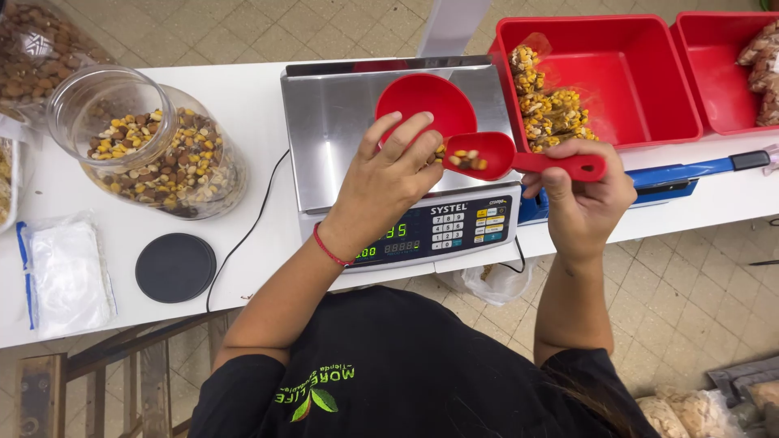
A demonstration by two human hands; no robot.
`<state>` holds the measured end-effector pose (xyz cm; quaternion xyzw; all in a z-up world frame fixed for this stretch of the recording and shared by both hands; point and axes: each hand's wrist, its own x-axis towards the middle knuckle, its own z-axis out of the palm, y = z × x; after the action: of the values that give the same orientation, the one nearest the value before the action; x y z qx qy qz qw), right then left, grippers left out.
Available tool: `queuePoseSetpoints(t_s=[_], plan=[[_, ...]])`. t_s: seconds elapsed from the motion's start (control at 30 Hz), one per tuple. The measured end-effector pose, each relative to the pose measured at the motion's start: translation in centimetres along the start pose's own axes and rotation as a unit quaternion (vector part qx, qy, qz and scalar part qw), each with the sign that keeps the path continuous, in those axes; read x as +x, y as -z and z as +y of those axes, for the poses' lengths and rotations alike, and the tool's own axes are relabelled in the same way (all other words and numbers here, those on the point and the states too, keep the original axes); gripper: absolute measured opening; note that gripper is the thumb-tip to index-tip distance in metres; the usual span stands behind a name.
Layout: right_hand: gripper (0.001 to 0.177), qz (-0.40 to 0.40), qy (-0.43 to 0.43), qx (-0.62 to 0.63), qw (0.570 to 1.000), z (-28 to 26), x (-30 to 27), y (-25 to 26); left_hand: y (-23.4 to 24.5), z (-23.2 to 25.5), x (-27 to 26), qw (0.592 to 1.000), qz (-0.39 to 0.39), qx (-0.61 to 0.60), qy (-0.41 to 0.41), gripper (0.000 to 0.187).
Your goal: Packaging a nut and seed mixture by scooping it from a jar, weighing it on a scale, and placing it into bags.
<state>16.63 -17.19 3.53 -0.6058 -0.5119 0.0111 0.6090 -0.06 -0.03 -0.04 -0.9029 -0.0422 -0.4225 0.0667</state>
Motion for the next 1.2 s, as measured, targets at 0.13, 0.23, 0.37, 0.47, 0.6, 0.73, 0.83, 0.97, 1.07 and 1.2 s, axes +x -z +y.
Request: queuePoseSetpoints(t_s=[0.13, 0.23, 0.37, 0.47, 0.6, 0.73, 0.83, 0.97, 1.07, 1.2], plan=[[0.028, -0.073, 0.086, -0.126, 0.986, -1.5, 1.3, 0.3, 0.1, 0.0, -0.1, 1.000, 0.001, -0.004, 0.013, 0.014], [0.032, -0.086, 0.137, -0.209, 0.964, -1.8, 1.5, 1.4, 0.0, 0.0, -0.3, 1.000, 0.003, -0.017, 0.014, 0.015], [0.040, -0.024, 0.169, -0.153, 0.973, -2.3, 0.9, 3.2, 1.4, -0.6, -0.4, 0.997, 0.040, -0.060, 0.028, 0.004], [0.050, 0.079, 0.134, -0.065, 0.986, -2.9, 0.1, 3.6, 4.3, -1.6, -1.8, 0.990, 0.068, -0.108, 0.051, 0.017], [0.043, 0.180, 0.070, 0.067, 0.979, 1.4, -3.8, 5.6, 9.1, -4.1, -6.7, 0.986, 0.071, -0.108, 0.106, 0.018], [0.037, 0.225, -0.019, 0.224, 0.948, 3.5, -6.8, 3.8, 13.9, -7.3, -12.0, 0.973, 0.068, -0.002, 0.221, 0.026], [0.038, 0.177, -0.064, 0.310, 0.932, 2.5, -6.5, 0.0, 15.7, -9.8, -15.2, 0.941, 0.064, -0.015, 0.331, 0.050], [0.035, 0.128, -0.074, 0.365, 0.919, 0.2, -4.8, -6.1, 14.2, -14.5, -19.9, 0.886, 0.030, -0.194, 0.421, 0.111], [0.035, 0.067, -0.090, 0.367, 0.923, -3.1, -3.8, -11.8, 11.7, -17.6, -21.3, 0.897, 0.001, -0.203, 0.393, 0.116], [0.033, 0.026, -0.057, 0.310, 0.949, -5.4, -3.5, -17.7, 11.4, -18.3, -18.9, 0.907, 0.068, -0.204, 0.362, 0.107]])
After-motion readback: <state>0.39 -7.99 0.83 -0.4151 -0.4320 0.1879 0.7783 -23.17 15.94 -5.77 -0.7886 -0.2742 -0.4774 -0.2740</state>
